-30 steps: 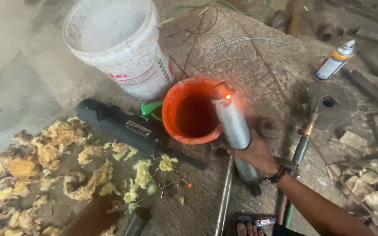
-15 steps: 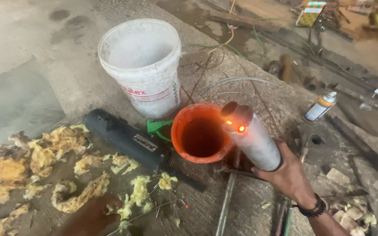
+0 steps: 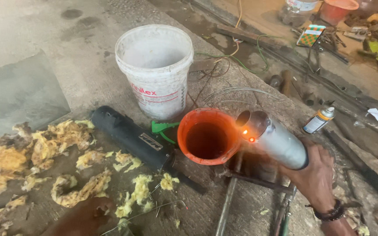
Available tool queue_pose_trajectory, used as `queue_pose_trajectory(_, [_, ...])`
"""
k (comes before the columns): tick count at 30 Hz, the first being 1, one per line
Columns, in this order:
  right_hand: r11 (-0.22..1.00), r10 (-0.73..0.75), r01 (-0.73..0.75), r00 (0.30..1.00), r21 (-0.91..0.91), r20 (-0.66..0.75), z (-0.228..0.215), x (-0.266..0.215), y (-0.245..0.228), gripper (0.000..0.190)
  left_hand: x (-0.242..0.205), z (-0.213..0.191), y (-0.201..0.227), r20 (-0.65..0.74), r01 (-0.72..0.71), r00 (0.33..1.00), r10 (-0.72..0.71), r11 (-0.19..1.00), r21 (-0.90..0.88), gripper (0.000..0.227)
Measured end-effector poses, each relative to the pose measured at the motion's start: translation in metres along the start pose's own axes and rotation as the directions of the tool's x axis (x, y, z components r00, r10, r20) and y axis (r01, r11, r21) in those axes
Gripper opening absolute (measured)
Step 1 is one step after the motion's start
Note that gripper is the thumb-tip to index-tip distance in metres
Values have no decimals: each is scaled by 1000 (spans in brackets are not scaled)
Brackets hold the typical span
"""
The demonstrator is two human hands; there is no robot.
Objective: The person uses a welding torch to heat a metal pipe, then inserts a welding rod into the heated area while sparks fly. After welding, the person dips the hot pipe into a bucket of water to cool it down. The person repeats the heating and cooling process on another section of the pipe.
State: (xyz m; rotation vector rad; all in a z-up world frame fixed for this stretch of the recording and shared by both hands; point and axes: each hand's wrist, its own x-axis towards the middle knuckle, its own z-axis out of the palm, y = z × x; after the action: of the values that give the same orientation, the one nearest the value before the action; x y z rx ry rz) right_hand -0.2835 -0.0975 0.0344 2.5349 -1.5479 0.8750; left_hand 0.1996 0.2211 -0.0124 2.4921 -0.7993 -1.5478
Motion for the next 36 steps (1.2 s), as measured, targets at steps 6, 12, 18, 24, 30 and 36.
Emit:
queue_pose_trajectory(6, [967,-254,248,949,-50,-185,9,1,6,83,8,0,-15,-33,-36,999,38,996,81,34])
queue_pose_trajectory(12, [975,-220,220,966,-13,-138,27,-13,21,95,46,20,-59,-252,-347,887,386,919,187,34])
queue_pose_trajectory(18, [946,-238,256,965,198,-112,12,-13,8,83,59,6,-27,103,-150,987,126,948,281,22])
queue_pose_trajectory(24, [979,-158,157,987,131,-6,5,-14,-6,100,29,24,0,13,-18,1000,16,986,168,50])
queue_pose_trajectory(30, [553,302,-702,671,449,677,10,-22,-79,76,-51,61,119,132,-205,961,243,947,-247,42])
queue_pose_trajectory(36, [-22,-18,-837,547,547,837,42,-62,-151,44,-65,108,174,242,-369,861,447,877,-307,129])
